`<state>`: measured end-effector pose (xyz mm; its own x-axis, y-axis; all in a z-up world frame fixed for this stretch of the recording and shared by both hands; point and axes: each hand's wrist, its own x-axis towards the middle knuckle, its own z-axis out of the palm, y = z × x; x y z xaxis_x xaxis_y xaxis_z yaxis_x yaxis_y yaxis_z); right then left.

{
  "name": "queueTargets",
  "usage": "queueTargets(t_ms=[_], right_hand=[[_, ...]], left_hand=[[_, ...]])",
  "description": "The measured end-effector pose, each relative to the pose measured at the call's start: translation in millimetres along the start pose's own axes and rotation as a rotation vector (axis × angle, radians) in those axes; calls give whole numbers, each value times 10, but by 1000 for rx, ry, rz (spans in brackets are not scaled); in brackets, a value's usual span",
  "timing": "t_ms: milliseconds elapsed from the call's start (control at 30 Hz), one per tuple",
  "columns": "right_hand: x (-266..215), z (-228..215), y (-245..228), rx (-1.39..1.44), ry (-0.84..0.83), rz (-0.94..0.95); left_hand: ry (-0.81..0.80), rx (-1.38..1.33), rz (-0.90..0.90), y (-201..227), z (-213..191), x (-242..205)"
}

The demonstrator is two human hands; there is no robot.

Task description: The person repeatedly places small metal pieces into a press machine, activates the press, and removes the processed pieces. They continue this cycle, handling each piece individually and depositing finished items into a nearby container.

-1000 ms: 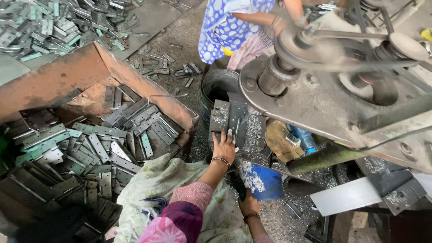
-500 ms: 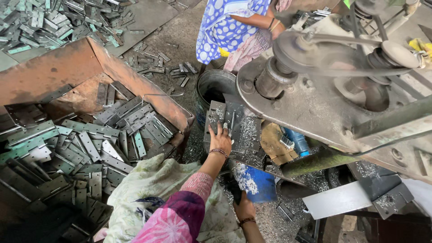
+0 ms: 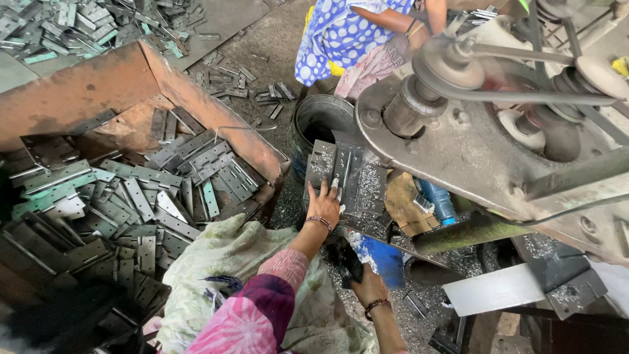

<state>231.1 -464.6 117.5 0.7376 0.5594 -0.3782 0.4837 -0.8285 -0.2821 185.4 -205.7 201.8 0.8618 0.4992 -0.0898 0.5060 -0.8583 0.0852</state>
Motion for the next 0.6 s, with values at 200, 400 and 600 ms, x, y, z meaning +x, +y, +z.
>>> queueTargets(t_ms=[200,400,600], right_hand=[[-41,17,-219,-80,26,149],[-128,76,-161,-46,46,119],[-20,-137,-71,-71,-23,47]], left_hand=[[-75,7,1,-38,-108,214],[-91,-20,-15,19,-2,167],[-5,-16,-25,-10,55,208]])
